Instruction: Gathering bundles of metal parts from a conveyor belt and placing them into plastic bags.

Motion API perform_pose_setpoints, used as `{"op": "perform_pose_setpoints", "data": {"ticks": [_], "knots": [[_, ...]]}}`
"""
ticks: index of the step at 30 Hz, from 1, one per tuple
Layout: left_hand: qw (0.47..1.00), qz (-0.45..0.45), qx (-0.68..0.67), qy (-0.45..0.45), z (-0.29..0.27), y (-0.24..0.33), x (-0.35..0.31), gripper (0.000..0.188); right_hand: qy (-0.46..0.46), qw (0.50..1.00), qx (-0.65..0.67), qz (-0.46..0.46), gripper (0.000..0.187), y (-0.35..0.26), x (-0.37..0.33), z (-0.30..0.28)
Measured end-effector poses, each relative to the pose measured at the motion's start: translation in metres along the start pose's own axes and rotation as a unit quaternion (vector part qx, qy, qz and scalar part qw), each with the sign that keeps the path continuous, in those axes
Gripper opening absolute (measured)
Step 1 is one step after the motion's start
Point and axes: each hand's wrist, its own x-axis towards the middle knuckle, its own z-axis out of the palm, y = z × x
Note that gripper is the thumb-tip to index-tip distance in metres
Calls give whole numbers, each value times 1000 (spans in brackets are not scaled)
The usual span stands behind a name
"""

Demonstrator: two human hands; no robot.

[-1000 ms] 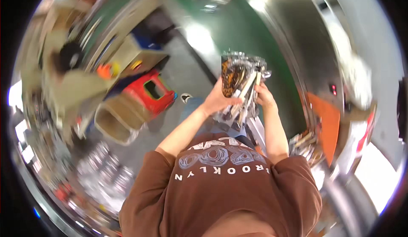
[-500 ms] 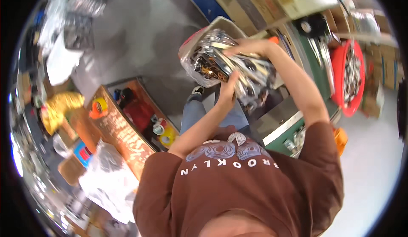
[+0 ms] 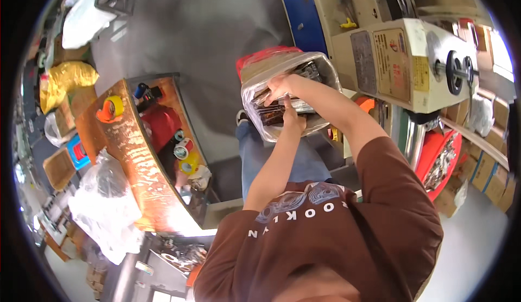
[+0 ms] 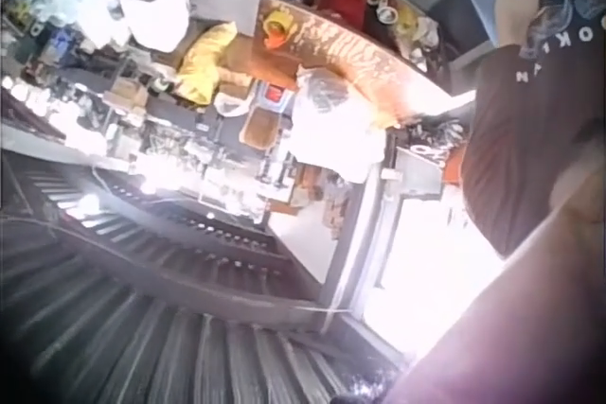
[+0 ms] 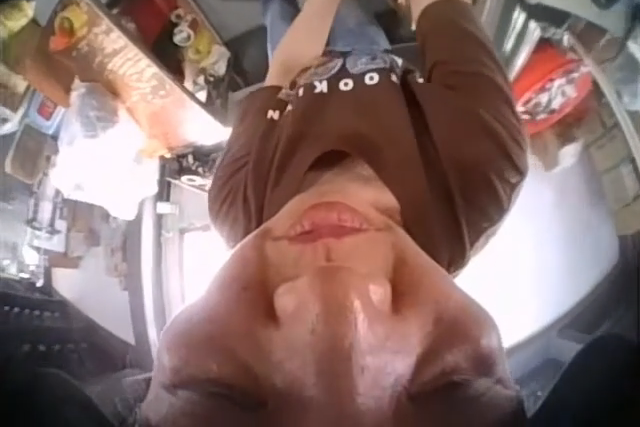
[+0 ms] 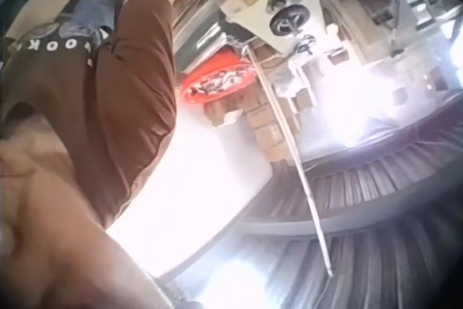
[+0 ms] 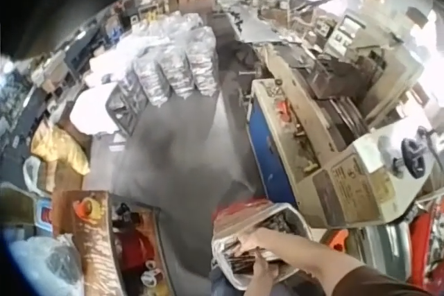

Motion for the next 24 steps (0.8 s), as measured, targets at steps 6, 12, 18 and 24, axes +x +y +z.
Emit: {"op": "perform_pose_setpoints", "data": {"ticks": [6,12,18,24], "knots": [[963,-71,-1,-261,39,11,-39,61,552,827,-103,24,47,-1,-139,31],[951,-61,281,-110,64,47,-52,56,749,416,214,470,28,-42,-259,213],[834,-110,496,-216,43,13,-42,28,589,-51,541,597,25,-264,-151,451],[478,-419,717,-285,-127,-202,-199,25,348,-504,567,551,23,-574,62,566]]}}
